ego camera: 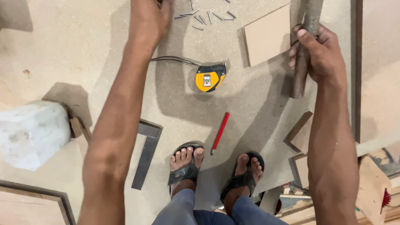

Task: The person joins small wooden pieces by applying glue, aligning them against a larger board, and hammering nails through the wood.

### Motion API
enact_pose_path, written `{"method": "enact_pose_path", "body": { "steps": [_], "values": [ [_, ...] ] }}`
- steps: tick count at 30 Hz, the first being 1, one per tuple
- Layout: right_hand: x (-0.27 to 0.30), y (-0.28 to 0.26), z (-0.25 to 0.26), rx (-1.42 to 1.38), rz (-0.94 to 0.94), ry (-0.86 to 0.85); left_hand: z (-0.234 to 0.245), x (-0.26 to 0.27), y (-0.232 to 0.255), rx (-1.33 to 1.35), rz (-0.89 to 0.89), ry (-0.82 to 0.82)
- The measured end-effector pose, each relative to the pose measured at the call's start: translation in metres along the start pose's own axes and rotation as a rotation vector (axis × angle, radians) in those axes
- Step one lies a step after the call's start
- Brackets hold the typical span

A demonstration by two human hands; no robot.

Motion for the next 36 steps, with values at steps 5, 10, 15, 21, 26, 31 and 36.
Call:
{"method": "enact_pose_path", "body": {
  "steps": [5,10,15,21,26,31,36],
  "values": [
    [0.004,0.003,-0.003,-0.025,0.015,0.057,-0.01,0.007,0.02,-0.065,0.076,-0.018],
    [0.016,0.003,-0.005,0.061,0.252,0.055,-0.037,0.013,0.067,0.01,-0.236,-0.031],
    [0.051,0.001,0.005,0.417,0.577,0.269,-0.059,0.026,0.063,-0.219,-0.324,-0.196],
    [0.069,-0.001,0.01,0.35,0.485,0.271,-0.061,0.03,0.079,-0.5,-0.658,-0.096],
    [0.076,0.005,0.008,0.323,0.414,0.329,-0.068,0.022,0.105,0.2,-0.203,-0.099],
    [0.075,0.024,0.011,0.294,0.318,0.379,-0.12,0.03,0.149,0.63,-0.013,-0.134],
    [0.072,0.037,0.02,0.427,0.34,0.376,-0.145,0.033,0.151,0.46,0.04,-0.046]
  ]
}}
Point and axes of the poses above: each hand's wrist, its own x-axis away from the middle knuckle, its own z-axis out of the back of the hand, y = z × x, the point moved 6 cm from there along -x, towards the middle knuckle, and after that the axes turned 9 degrees about y, right-handed, at the moved point
